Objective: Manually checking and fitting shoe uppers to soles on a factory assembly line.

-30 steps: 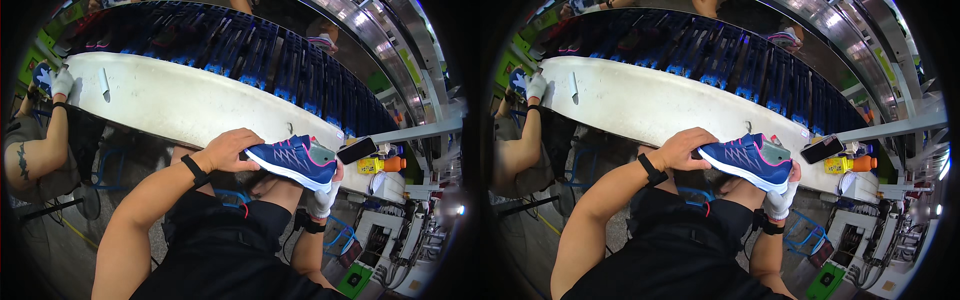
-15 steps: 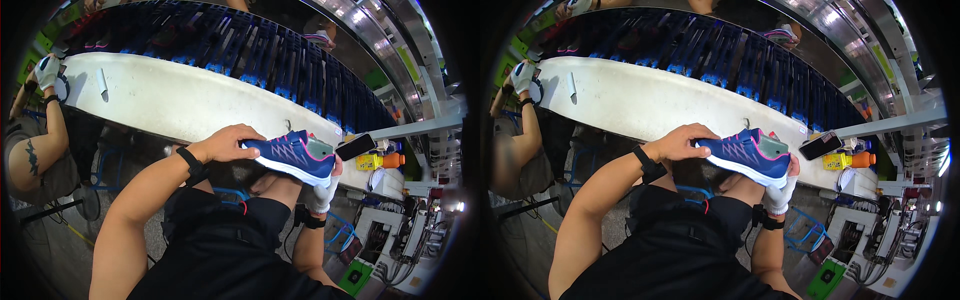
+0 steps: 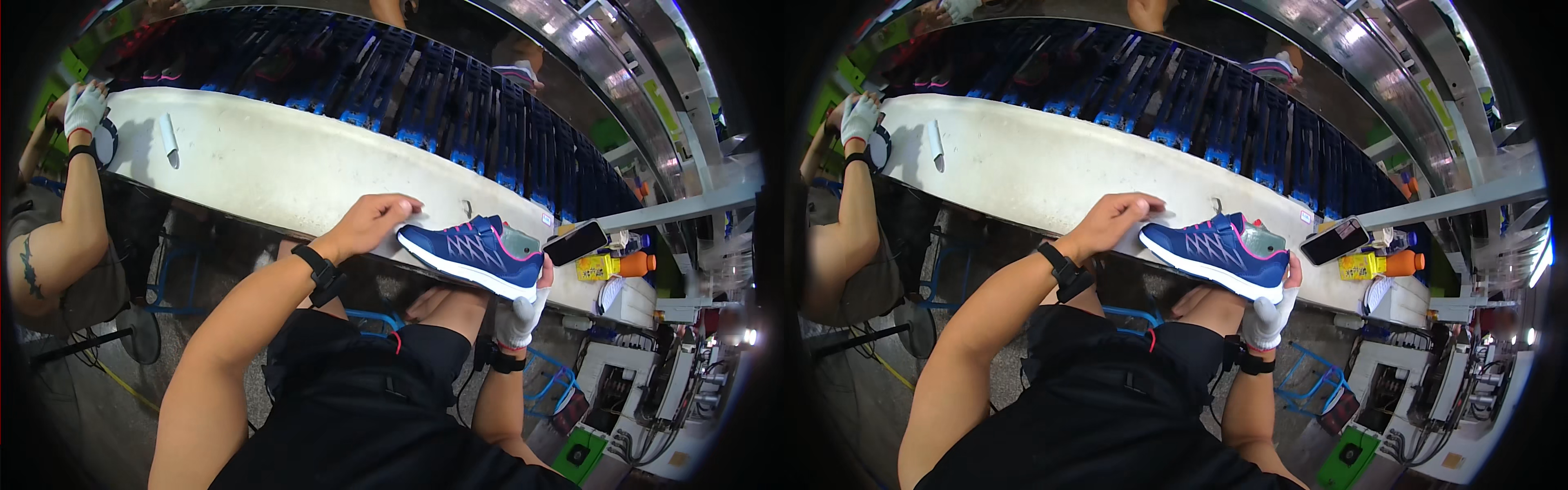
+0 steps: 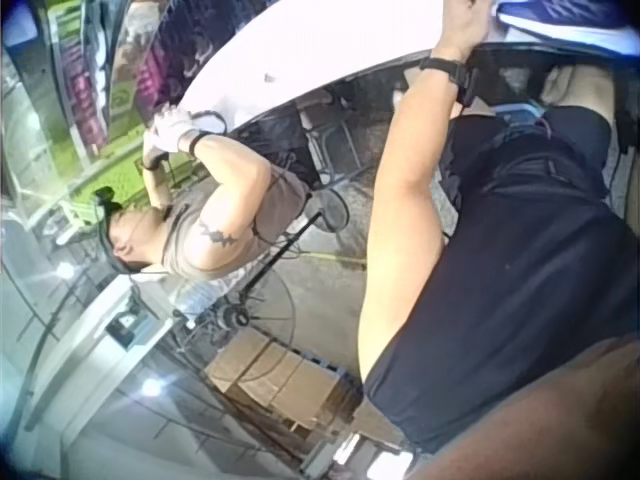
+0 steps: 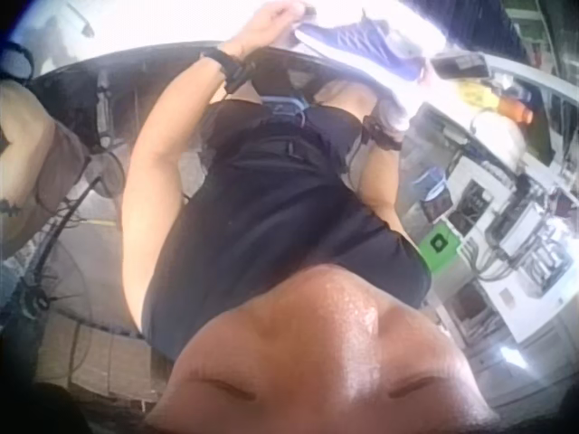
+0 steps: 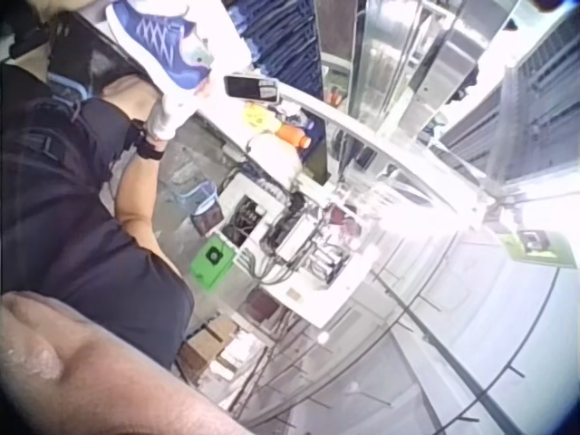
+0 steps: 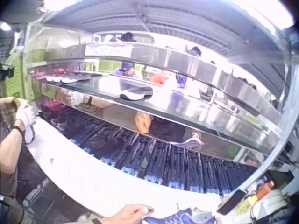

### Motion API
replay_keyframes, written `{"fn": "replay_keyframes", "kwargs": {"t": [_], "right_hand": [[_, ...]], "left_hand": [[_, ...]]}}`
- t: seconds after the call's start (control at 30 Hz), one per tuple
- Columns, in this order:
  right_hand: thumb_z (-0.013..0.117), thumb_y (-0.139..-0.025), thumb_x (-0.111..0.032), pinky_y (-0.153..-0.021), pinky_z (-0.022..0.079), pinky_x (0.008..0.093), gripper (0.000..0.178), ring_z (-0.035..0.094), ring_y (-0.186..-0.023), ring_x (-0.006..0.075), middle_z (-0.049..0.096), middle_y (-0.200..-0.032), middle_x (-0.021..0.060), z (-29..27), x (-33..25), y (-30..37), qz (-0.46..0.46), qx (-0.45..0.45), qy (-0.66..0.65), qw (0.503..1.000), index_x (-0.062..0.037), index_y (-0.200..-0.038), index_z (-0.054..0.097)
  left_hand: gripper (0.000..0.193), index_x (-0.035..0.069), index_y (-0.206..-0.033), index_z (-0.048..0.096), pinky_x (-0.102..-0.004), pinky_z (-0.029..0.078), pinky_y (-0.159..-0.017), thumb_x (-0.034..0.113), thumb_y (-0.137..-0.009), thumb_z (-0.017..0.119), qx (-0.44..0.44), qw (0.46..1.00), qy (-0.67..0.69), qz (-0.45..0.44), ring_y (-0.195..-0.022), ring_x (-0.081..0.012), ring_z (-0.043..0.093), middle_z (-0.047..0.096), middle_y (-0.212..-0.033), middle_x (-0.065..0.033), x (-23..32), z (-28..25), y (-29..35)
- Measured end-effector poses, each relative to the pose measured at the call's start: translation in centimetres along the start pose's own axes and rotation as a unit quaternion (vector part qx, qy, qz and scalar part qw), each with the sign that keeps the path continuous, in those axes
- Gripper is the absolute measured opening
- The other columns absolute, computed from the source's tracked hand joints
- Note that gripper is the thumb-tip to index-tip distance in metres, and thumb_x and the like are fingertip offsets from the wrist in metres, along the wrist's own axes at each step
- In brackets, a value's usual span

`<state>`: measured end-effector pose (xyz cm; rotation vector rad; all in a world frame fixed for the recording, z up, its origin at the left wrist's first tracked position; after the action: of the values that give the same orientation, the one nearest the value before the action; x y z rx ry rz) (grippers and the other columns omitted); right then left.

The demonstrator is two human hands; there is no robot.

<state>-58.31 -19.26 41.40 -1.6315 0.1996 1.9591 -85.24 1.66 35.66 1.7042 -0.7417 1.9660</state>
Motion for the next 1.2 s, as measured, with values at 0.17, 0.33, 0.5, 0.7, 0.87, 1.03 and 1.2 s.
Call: {"fn": "replay_keyframes", "kwargs": {"t": [0.17, 0.33, 0.5, 0.7, 0.87, 1.03, 1.2], "right_hand": [[0.083, -0.083, -0.027, -0.125, 0.047, 0.0458, 0.103, 0.061, -0.143, 0.0304, 0.055, -0.159, 0.0144, 0.2, -1.4, 0.7, -0.008, 0.046, 0.011, 0.999, -0.0041, -0.170, 0.033], [0.073, -0.082, -0.012, -0.126, 0.044, 0.0456, 0.095, 0.062, -0.140, 0.0283, 0.062, -0.149, 0.0170, 0.5, -3.2, 0.2, -0.081, 0.069, 0.007, 0.994, -0.0055, -0.169, 0.036], [0.071, -0.093, -0.017, -0.129, 0.041, 0.0528, 0.078, 0.055, -0.148, 0.0328, 0.055, -0.161, 0.0137, 4.3, -20.5, -3.5, -0.392, 0.133, -0.017, 0.910, -0.0090, -0.165, 0.042], [0.076, -0.100, -0.026, -0.110, 0.059, 0.0453, 0.063, 0.070, -0.121, 0.0310, 0.066, -0.139, 0.0161, 6.8, -34.4, -16.3, -0.681, 0.193, 0.091, 0.701, 0.0032, -0.151, 0.052], [0.089, -0.090, -0.043, -0.111, 0.054, 0.0443, 0.057, 0.070, -0.124, 0.0369, 0.068, -0.146, 0.0177, 12.0, -40.2, -30.2, -0.585, 0.236, 0.461, 0.624, -0.0087, -0.133, 0.075], [0.073, -0.095, -0.055, -0.112, 0.054, 0.0506, 0.047, 0.070, -0.125, 0.0414, 0.077, -0.130, 0.0187, 17.6, -24.6, -33.1, -0.275, -0.004, 0.633, 0.723, -0.0155, -0.120, 0.081], [0.070, -0.094, -0.055, -0.116, 0.053, 0.0487, 0.058, 0.069, -0.129, 0.0395, 0.077, -0.134, 0.0197, 20.4, -17.5, -34.1, -0.225, -0.042, 0.651, 0.724, -0.0094, -0.129, 0.079]], "left_hand": [[0.039, -0.003, -0.120, 0.073, -0.0326, 0.063, -0.088, 0.032, -0.120, 0.056, 0.068, 0.994, 0.076, -0.035, -0.094, -0.0172, 0.077, 0.079, -0.105, -0.0110, 0.0, -0.6, -0.9], [0.027, -0.001, -0.114, 0.072, -0.0321, 0.063, -0.080, 0.025, -0.116, 0.064, 0.082, 0.992, 0.076, -0.053, -0.086, -0.0163, 0.076, 0.078, -0.097, -0.0103, -2.7, -2.1, 1.1], [0.017, -0.003, -0.112, 0.071, -0.0327, 0.064, -0.079, 0.014, -0.111, 0.069, 0.078, 0.992, 0.092, -0.047, -0.082, -0.0177, 0.076, 0.078, -0.093, -0.0128, -1.0, -1.6, 1.3], [0.015, -0.005, -0.110, 0.071, -0.0324, 0.066, -0.080, 0.010, -0.108, 0.072, 0.065, 0.993, 0.086, -0.041, -0.084, -0.0171, 0.077, 0.079, -0.094, -0.0129, -1.1, -1.6, 0.4], [0.015, -0.005, -0.112, 0.072, -0.0318, 0.066, -0.079, 0.008, -0.107, 0.073, 0.051, 0.995, 0.071, -0.038, -0.083, -0.0170, 0.077, 0.079, -0.094, -0.0137, -1.1, -1.5, -0.1], [0.013, -0.005, -0.111, 0.073, -0.0316, 0.066, -0.079, 0.007, -0.106, 0.072, 0.077, 0.994, 0.067, -0.040, -0.084, -0.0160, 0.077, 0.078, -0.095, -0.0125, -1.1, -2.9, 1.1], [0.017, -0.002, -0.111, 0.074, -0.0305, 0.059, -0.073, 0.014, -0.107, 0.074, -0.081, 0.995, -0.051, -0.035, -0.080, -0.0111, 0.070, 0.075, -0.090, -0.0045, -0.6, -1.9, -0.1]]}}
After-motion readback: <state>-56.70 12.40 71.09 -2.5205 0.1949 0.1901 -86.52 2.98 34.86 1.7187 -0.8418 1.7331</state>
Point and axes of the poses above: each hand's wrist, its own y-axis away from the middle knuckle, its own z-axis out of the palm, x = y × z, the point moved 6 cm from there along -y, towards the middle knuckle
